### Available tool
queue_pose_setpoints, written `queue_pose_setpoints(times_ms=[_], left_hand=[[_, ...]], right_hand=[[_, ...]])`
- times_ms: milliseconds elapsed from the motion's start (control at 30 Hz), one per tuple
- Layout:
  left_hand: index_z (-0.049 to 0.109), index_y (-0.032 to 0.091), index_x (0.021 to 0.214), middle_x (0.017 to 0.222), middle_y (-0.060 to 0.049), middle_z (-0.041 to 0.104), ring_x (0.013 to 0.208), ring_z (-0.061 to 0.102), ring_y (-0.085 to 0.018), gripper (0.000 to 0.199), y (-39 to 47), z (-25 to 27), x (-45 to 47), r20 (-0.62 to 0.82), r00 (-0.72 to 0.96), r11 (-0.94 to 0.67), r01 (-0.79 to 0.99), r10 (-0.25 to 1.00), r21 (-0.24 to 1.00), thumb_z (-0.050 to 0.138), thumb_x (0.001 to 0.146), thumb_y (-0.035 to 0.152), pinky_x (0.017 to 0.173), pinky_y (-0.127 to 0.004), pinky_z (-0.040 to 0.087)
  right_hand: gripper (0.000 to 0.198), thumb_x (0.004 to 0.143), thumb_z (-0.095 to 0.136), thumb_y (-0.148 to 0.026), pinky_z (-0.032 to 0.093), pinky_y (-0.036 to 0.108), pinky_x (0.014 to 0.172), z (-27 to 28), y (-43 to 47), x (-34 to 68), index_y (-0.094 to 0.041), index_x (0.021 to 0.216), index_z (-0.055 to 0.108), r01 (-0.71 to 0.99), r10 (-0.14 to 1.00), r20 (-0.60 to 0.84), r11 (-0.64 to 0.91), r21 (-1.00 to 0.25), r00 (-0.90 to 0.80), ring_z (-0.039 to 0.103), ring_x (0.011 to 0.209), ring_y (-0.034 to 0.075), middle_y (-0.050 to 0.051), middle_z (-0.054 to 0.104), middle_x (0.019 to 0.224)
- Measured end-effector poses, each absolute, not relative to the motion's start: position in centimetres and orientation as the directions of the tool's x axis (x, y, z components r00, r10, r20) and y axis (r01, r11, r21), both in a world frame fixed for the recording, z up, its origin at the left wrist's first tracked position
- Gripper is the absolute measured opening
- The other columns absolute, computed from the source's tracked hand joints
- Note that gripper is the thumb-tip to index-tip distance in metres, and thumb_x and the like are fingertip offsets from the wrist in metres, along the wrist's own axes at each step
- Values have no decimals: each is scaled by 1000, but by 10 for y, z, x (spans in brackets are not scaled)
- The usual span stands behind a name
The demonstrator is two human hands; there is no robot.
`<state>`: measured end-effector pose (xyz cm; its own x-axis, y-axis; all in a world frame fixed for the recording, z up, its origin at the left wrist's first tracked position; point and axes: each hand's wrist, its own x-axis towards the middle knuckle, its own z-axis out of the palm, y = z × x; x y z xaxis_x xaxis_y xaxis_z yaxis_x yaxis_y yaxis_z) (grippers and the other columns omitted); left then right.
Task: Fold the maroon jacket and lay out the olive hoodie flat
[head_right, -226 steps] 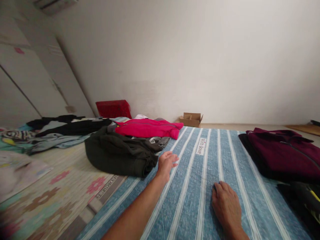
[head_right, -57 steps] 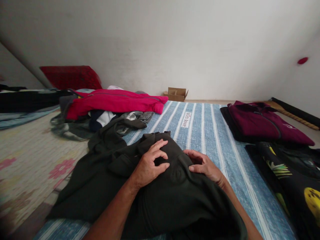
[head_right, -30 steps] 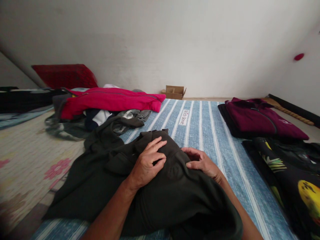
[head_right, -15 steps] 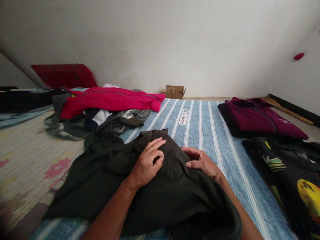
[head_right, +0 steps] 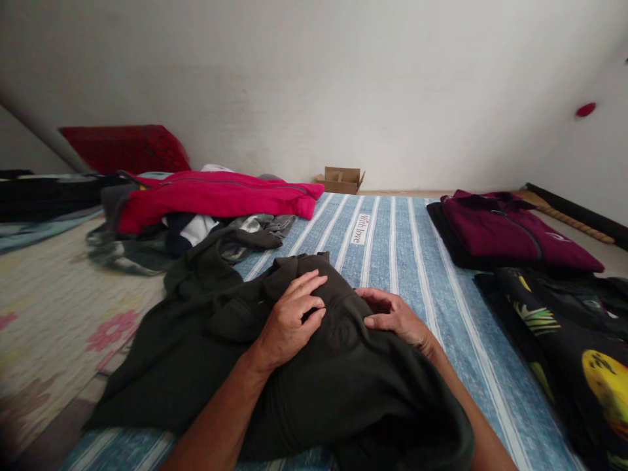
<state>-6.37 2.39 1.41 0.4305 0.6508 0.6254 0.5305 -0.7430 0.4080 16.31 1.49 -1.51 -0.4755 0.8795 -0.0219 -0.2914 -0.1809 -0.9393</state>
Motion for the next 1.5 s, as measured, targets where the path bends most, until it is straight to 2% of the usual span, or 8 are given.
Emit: queue_pose_setpoints(times_ms=[133,567,900,1133,1267,1500], left_hand=[[59,18,68,117,-12,64,123,47,-26,18,24,13,-62,640,433,-752,538,634,381,50,77,5,100,-46,43],[56,19,66,115,-11,65,120,51,-25,18,25,17,-66,646,380,-731,515,662,447,50,74,4,99,-44,44],[59,16,70,116,-14,64,122,48,-27,16,23,13,-61,676,449,-776,551,584,305,51,76,3,99,-45,45],[57,15,66,114,-16,64,121,49,-27,20,23,11,-57,704,465,-792,566,537,230,47,77,1,98,-44,46],[55,16,66,114,-16,64,120,50,-27,21,23,10,-56,701,441,-781,564,561,270,45,76,0,98,-44,45],[54,17,64,112,-15,65,117,53,-25,20,26,15,-63,687,358,-747,516,633,420,47,75,2,98,-43,44]], right_hand=[[54,67,74,-25,38,45,98,-16,16,164,-23,119,58,-287,882,-19,-173,-942,-471,56,109,27,5,64,114],[50,66,73,-23,38,45,98,-17,16,165,-23,115,60,-287,878,-19,-176,-942,-479,56,108,28,5,64,114],[50,67,73,-21,40,41,95,-18,17,166,-23,115,61,-283,878,-28,-184,-941,-479,57,107,26,5,62,118],[47,66,74,-24,38,44,97,-20,17,166,-23,112,62,-278,885,-23,-171,-945,-466,57,108,28,6,62,118],[48,67,74,-22,38,44,98,-21,17,166,-23,113,61,-288,886,-18,-170,-942,-464,56,109,27,6,61,119],[46,66,74,-22,37,45,98,-19,17,165,-22,110,62,-284,881,-26,-181,-942,-473,57,107,27,5,62,117]])
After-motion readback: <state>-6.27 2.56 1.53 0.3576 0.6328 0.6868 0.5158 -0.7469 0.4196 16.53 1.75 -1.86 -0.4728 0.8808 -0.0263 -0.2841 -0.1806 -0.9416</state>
